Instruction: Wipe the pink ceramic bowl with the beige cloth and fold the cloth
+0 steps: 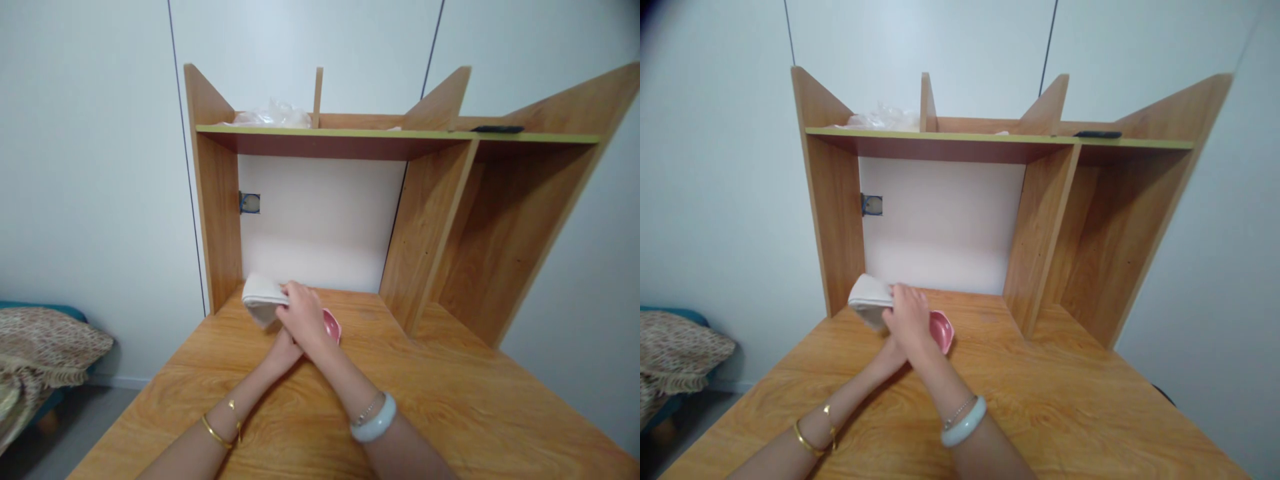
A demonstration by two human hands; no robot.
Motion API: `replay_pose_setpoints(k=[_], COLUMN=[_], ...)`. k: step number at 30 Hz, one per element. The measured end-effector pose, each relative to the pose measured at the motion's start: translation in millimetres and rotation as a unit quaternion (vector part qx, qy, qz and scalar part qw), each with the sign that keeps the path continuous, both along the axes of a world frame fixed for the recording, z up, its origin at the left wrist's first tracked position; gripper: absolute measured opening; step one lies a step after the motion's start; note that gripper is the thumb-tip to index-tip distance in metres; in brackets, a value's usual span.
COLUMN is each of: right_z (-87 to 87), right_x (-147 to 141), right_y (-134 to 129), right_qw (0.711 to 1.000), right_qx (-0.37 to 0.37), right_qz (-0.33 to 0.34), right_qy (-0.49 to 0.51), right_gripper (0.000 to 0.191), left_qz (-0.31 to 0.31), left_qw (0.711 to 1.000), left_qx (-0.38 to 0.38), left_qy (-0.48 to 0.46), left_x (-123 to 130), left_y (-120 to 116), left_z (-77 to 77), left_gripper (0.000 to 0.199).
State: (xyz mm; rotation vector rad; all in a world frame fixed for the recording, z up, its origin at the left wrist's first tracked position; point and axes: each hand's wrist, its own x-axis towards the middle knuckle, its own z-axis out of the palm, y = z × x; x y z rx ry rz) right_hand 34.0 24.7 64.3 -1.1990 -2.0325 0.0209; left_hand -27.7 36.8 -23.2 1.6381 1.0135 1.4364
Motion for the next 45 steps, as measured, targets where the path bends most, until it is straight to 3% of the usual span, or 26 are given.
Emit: replay_pose_setpoints(k=[3, 5, 8, 11, 15, 19, 21, 25, 29, 32, 35, 38, 45], right_z=[18.4, 18.4, 2.9, -20.9, -45.2, -47.9, -43.0, -36.8, -47.9, -56.9, -56.9, -48.6, -24.4], right_x=[54.6, 93.9, 144.0, 171.7, 174.8, 173.4, 179.4, 199.0, 213.1, 217.5, 217.8, 214.6, 208.5], right_y=[5.4, 6.9, 7.3, 6.4, 1.6, -5.6, -7.2, -4.4, -0.5, -0.4, -1.8, -3.9, -15.4], right_qw=[0.989, 0.979, 0.966, 0.961, 0.944, 0.931, 0.932, 0.913, 0.887, 0.877, 0.876, 0.886, 0.888], right_qx=[0.059, 0.065, 0.037, -0.002, -0.08, -0.131, -0.133, -0.154, -0.258, -0.28, -0.261, -0.199, -0.021], right_qz=[-0.135, -0.193, -0.256, -0.275, -0.292, -0.264, -0.269, -0.345, -0.343, -0.337, -0.356, -0.389, -0.45], right_qy=[0.025, 0.027, 0.003, -0.043, -0.132, -0.215, -0.201, -0.153, -0.17, -0.197, -0.194, -0.153, -0.092], right_gripper=[0.015, 0.011, 0.008, 0.009, 0.016, 0.03, 0.036, 0.039, 0.051, 0.05, 0.041, 0.028, 0.024], left_qz=[-0.018, -0.009, 0.0, 0.001, 0.008, 0.03, 0.035, 0.04, 0.053, 0.018, -0.046, -0.064, -0.069], left_qw=[0.999, 0.998, 0.997, 0.996, 0.993, 0.989, 0.987, 0.988, 0.993, 1.0, 0.993, 0.986, 0.992], left_qx=[0.024, 0.039, 0.044, 0.046, 0.054, 0.056, 0.059, 0.062, 0.035, -0.018, -0.077, -0.1, -0.075], left_qy=[0.026, 0.044, 0.063, 0.074, 0.107, 0.134, 0.143, 0.137, 0.097, 0.016, -0.076, -0.116, -0.069], left_x=[-1.7, -3.0, -3.8, -3.2, -2.1, -2.0, -2.2, -3.1, -4.2, -5.3, -6.0, -5.9, -4.7], left_y=[-3.3, -4.9, -5.9, -7.2, -9.8, -11.6, -11.9, -10.1, -4.4, 0.1, 1.4, -0.5, -2.1], left_z=[-2.0, -3.7, -3.8, -1.1, 1.4, 0.6, -0.2, -2.8, -6.4, -8.1, -7.2, -4.2, -1.4], left_gripper=[0.054, 0.057, 0.058, 0.058, 0.06, 0.063, 0.063, 0.063, 0.062, 0.064, 0.071, 0.076, 0.073])
